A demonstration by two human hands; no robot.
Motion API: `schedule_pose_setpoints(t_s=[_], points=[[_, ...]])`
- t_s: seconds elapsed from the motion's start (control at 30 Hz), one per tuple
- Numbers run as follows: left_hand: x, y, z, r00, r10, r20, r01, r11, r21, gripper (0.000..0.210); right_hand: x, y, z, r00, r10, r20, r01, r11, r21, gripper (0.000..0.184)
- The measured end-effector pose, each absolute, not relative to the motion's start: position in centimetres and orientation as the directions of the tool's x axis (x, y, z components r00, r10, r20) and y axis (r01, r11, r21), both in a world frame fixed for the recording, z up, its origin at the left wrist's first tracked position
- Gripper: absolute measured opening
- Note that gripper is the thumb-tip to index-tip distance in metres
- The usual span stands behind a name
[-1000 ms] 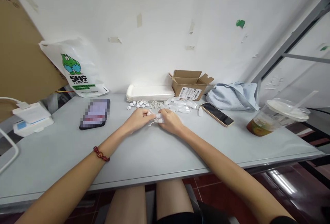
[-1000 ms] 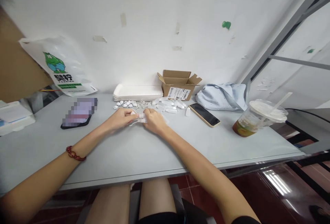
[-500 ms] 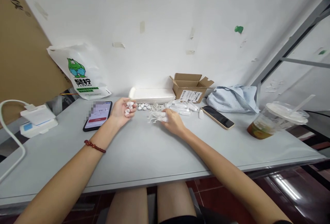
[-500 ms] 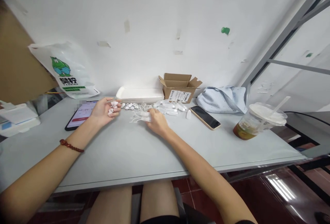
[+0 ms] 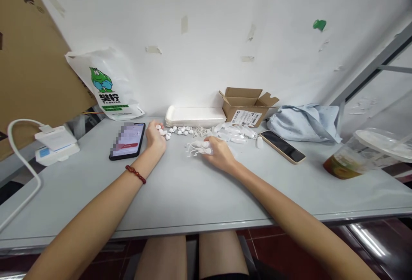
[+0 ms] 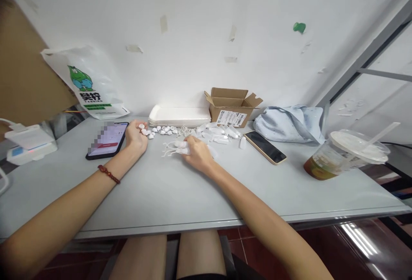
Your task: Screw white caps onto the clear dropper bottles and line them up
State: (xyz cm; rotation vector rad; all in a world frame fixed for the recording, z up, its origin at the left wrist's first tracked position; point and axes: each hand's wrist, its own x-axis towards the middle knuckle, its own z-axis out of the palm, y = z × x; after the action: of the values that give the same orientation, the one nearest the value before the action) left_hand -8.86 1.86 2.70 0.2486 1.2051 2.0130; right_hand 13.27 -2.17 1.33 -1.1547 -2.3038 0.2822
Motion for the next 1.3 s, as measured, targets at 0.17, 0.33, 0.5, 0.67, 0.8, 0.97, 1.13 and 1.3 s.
schedule_pose_setpoints(t_s=[0.17,0.33,0.5,0.67,0.8,0.97,1.13,1.3], points=[[-7.7,1.9,2.5,-0.691,0.708,-0.143,-0.457,-0.275,0.846,0.018,13.3,-2.0,1.4,-0.458,0.807,0.372,0.686,0.587,-0.43,0.029],[-6.8,0.9,2.8,-0.643,0.757,-0.118,-0.458,-0.256,0.851,0.02,13.5,-1.7,1.4,-0.427,0.81,0.402,0.67,0.583,-0.46,0.031],[-5.9,-0.1,2.8,-0.596,0.797,-0.1,-0.477,-0.251,0.842,0.017,14.0,-1.3,1.5,-0.38,0.815,0.438,0.66,0.571,-0.489,0.029],[-6.1,-0.5,2.9,-0.555,0.823,-0.117,-0.502,-0.219,0.837,0.023,14.2,-1.2,1.6,-0.357,0.823,0.442,0.639,0.56,-0.527,0.029],[-6.8,-0.6,2.9,-0.537,0.832,-0.141,-0.508,-0.186,0.841,0.028,14.1,-1.2,1.7,-0.319,0.843,0.433,0.586,0.535,-0.608,0.026],[-7.2,-0.5,2.9,-0.494,0.854,-0.163,-0.512,-0.134,0.849,0.031,14.1,-1.2,2.4,-0.232,0.944,0.235,0.338,0.305,-0.891,0.018],[-7.2,-0.4,3.0,-0.458,0.88,-0.127,-0.48,-0.125,0.868,0.03,14.4,-0.9,2.9,-0.232,0.968,0.094,0.063,0.112,-0.992,0.025],[-7.3,-0.4,2.8,-0.523,0.846,-0.106,-0.389,-0.127,0.912,0.029,14.4,-0.9,2.8,-0.231,0.971,0.066,0.029,0.075,-0.997,0.026]])
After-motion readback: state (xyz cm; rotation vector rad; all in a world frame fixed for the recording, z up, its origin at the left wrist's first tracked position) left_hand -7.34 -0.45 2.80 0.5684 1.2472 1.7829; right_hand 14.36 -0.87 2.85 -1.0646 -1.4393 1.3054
